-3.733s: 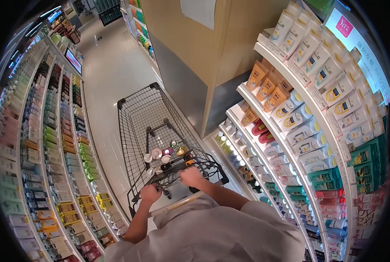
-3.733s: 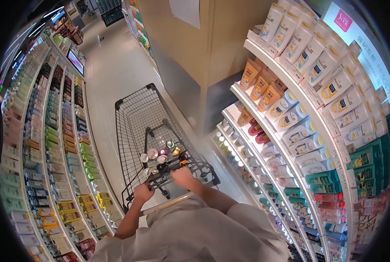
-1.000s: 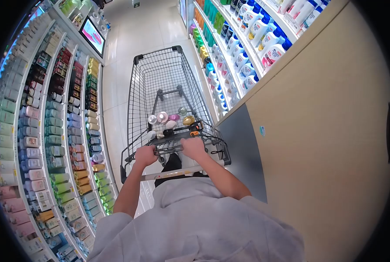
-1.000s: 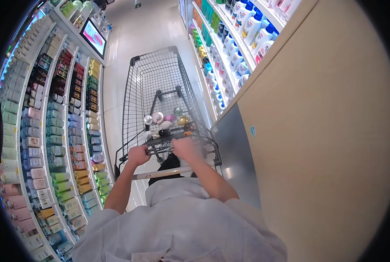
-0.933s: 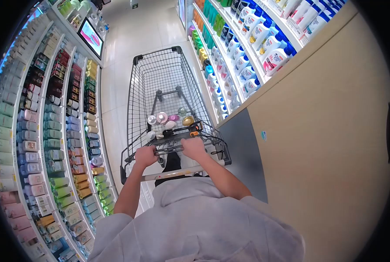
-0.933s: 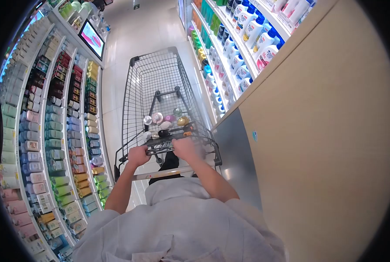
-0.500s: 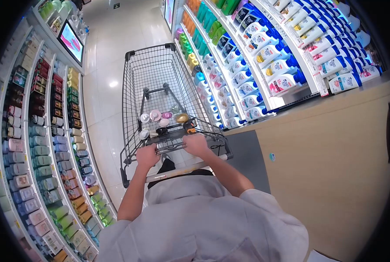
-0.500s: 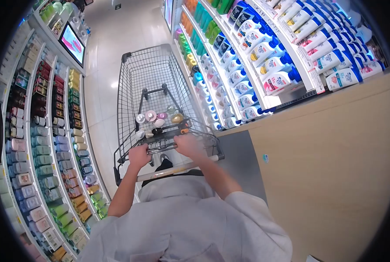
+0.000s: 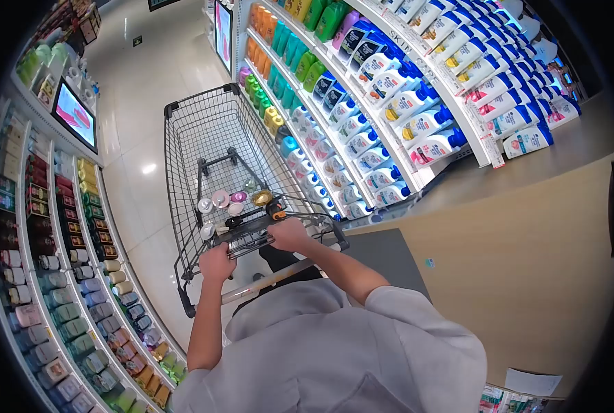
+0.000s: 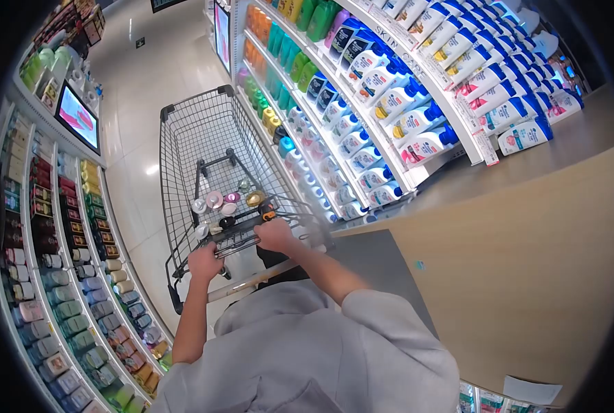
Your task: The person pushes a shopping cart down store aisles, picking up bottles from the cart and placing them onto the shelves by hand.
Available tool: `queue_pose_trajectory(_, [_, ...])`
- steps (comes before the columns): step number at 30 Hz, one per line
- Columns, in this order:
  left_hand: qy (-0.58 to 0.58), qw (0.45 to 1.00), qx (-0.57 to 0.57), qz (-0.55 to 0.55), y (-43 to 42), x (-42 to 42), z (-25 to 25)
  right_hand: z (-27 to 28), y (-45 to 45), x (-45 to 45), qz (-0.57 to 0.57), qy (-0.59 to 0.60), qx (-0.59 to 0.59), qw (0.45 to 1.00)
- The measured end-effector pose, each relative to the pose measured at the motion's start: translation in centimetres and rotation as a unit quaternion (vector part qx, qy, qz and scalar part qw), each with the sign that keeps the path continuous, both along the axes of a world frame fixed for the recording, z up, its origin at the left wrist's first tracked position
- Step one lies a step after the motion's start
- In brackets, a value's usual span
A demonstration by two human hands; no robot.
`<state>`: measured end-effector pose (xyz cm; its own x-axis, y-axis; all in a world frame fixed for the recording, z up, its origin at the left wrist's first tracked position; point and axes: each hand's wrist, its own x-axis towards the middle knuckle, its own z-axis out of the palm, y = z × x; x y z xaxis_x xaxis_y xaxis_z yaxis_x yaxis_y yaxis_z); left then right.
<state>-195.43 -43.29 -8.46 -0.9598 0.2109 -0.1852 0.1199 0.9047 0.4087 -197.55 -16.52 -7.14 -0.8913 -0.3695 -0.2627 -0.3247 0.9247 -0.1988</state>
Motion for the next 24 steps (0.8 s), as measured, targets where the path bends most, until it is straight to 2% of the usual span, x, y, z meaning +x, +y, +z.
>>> queue_pose_trajectory(9, [-0.004, 1.0, -0.012, -0.005, -3.8, -8.7, 0.0, -1.0, -3.3, -7.8, 0.012, 0.062, -0.065, 0.996])
queue_pose_trajectory(16, [0.025, 1.0, -0.018, -0.004, -5.5, -16.3, -0.1, -1.6, -5.2, -15.5, 0.005, 0.039, -0.111, 0.993])
queue_pose_trajectory(20, [0.033, 0.999, -0.039, 0.008, -6.5, -20.9, -0.6, -1.4, -6.2, -20.1, 0.017, 0.051, -0.112, 0.992])
queue_pose_trajectory(24, [0.033, 0.998, -0.046, 0.015, -6.8, -25.1, -1.2, -2.0, -6.6, -24.9, 0.012, 0.011, -0.105, 0.994])
